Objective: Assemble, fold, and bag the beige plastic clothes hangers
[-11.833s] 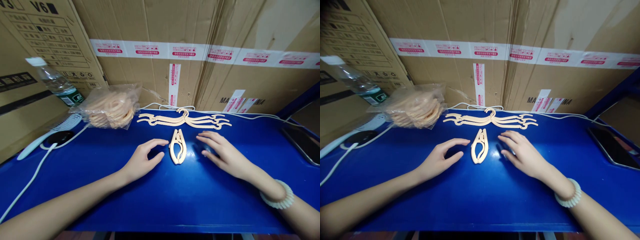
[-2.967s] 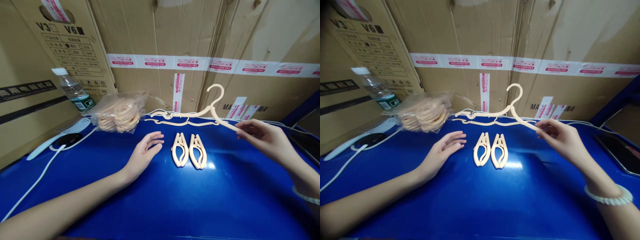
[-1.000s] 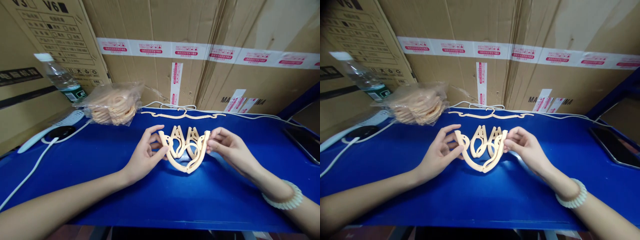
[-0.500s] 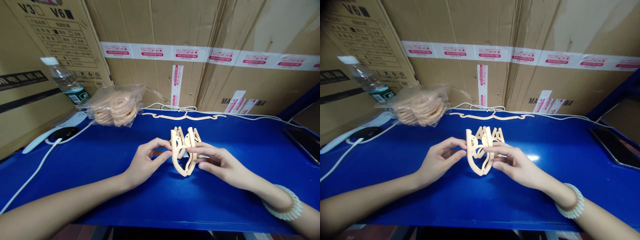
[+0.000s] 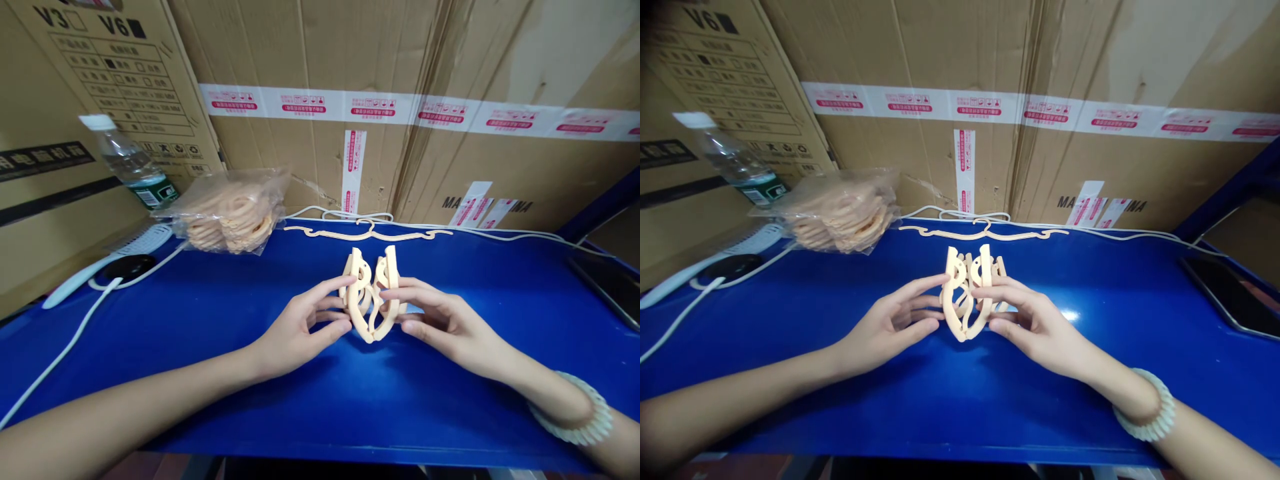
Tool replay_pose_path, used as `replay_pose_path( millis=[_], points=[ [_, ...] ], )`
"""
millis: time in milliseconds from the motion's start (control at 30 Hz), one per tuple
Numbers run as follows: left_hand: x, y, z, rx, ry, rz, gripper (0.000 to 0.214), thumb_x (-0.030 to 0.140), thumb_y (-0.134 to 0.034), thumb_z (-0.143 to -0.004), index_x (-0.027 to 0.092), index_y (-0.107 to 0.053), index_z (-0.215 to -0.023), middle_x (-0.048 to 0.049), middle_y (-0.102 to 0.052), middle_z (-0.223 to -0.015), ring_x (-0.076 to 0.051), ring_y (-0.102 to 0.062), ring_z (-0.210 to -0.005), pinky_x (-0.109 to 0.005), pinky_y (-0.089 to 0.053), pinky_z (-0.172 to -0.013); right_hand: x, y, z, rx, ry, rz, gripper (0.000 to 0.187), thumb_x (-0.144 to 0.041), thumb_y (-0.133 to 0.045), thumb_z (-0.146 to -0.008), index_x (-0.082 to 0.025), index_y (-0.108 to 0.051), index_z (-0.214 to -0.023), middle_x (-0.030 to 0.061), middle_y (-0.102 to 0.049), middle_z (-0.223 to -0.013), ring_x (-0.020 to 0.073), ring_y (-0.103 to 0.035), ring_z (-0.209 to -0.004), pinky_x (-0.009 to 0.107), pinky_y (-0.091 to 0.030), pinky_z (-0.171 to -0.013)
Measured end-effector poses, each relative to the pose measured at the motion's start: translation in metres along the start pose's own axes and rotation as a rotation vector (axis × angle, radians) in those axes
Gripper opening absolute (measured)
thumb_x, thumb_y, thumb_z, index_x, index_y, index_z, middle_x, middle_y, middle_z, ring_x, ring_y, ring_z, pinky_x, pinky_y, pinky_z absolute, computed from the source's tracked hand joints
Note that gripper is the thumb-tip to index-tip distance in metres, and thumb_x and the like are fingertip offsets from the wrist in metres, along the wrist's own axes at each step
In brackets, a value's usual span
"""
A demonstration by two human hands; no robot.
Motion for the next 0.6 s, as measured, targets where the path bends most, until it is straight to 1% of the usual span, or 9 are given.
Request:
replay_pose_path(
  millis=[67, 133, 233, 300, 367, 467, 533, 600],
  points=[
    [0.001, -0.004, 0.001, -0.056, -0.031, -0.061, 0.061, 0.018, -0.064, -0.092, 0.023, -0.043, -0.149, -0.0126, -0.061, -0.139, -0.026, -0.064, -0.122, -0.043, -0.054, -0.107, 0.001, -0.004, 0.001, -0.045, -0.009, -0.034, 0.039, -0.034, -0.065, -0.094, -0.030, -0.064, -0.133, 0.0102, -0.052, -0.147, 0.0259, -0.062, -0.121, 0.041, -0.056, -0.098],
    [0.005, -0.008, 0.003, -0.107, -0.084, -0.157, 0.067, 0.017, -0.066, -0.090, 0.025, -0.040, -0.151, -0.0124, -0.054, -0.147, -0.029, -0.056, -0.132, -0.046, -0.051, -0.110, 0.001, -0.008, 0.001, -0.098, -0.019, -0.063, 0.038, -0.035, -0.065, -0.094, -0.029, -0.065, -0.131, 0.0105, -0.058, -0.141, 0.0252, -0.065, -0.116, 0.042, -0.056, -0.098],
    [0.009, -0.009, 0.004, -0.127, -0.133, -0.296, 0.067, 0.017, -0.067, -0.088, 0.028, -0.044, -0.150, -0.0109, -0.047, -0.153, -0.032, -0.043, -0.143, -0.050, -0.046, -0.114, 0.002, -0.009, 0.001, -0.136, -0.043, -0.080, 0.037, -0.037, -0.065, -0.094, -0.027, -0.067, -0.129, 0.0102, -0.063, -0.135, 0.0264, -0.062, -0.122, 0.044, -0.053, -0.102],
    [0.011, -0.006, 0.005, -0.113, -0.144, -0.335, 0.062, 0.017, -0.066, -0.088, 0.027, -0.049, -0.147, -0.0107, -0.042, -0.157, -0.033, -0.038, -0.146, -0.051, -0.045, -0.115, 0.002, -0.004, 0.000, -0.140, -0.058, -0.083, 0.040, -0.038, -0.066, -0.094, -0.028, -0.065, -0.132, 0.0096, -0.063, -0.136, 0.0267, -0.060, -0.125, 0.044, -0.051, -0.105],
    [0.012, -0.003, 0.005, -0.082, -0.148, -0.335, 0.058, 0.016, -0.065, -0.088, 0.026, -0.051, -0.144, -0.0107, -0.039, -0.159, -0.032, -0.037, -0.146, -0.050, -0.046, -0.113, 0.001, 0.009, -0.002, -0.104, -0.065, -0.055, 0.041, -0.039, -0.067, -0.093, -0.029, -0.065, -0.132, 0.0092, -0.061, -0.138, 0.0271, -0.059, -0.127, 0.043, -0.049, -0.107],
    [0.012, 0.004, 0.004, -0.027, -0.139, -0.341, 0.054, 0.016, -0.063, -0.089, 0.026, -0.053, -0.141, -0.0103, -0.042, -0.157, -0.029, -0.042, -0.144, -0.046, -0.050, -0.110, 0.002, 0.041, -0.002, 0.011, -0.073, 0.077, 0.043, -0.045, -0.071, -0.088, -0.028, -0.069, -0.128, 0.0098, -0.063, -0.136, 0.0290, -0.060, -0.125, 0.043, -0.049, -0.106],
    [0.012, 0.007, 0.004, -0.002, -0.153, -0.406, 0.050, 0.016, -0.062, -0.089, 0.026, -0.055, -0.138, -0.0107, -0.046, -0.154, -0.029, -0.045, -0.141, -0.047, -0.047, -0.112, 0.007, 0.062, -0.001, 0.042, -0.102, 0.188, 0.047, -0.049, -0.072, -0.086, -0.026, -0.069, -0.126, 0.0117, -0.066, -0.130, 0.0295, -0.064, -0.117, 0.042, -0.054, -0.100],
    [0.012, 0.008, 0.004, 0.006, -0.188, -0.511, 0.044, 0.016, -0.060, -0.090, 0.025, -0.059, -0.133, -0.0113, -0.050, -0.150, -0.029, -0.046, -0.140, -0.051, -0.041, -0.116, 0.016, 0.075, 0.003, 0.011, -0.157, 0.295, 0.051, -0.053, -0.071, -0.086, -0.023, -0.068, -0.128, 0.0133, -0.068, -0.123, 0.0289, -0.067, -0.108, 0.040, -0.058, -0.090]
  ],
)
Point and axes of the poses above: each hand's wrist, its own z-axis away from the middle knuckle, its own y-axis out of the back of the hand, x = y × z, the point moved 7 cm from there along -z, towards the middle knuckle
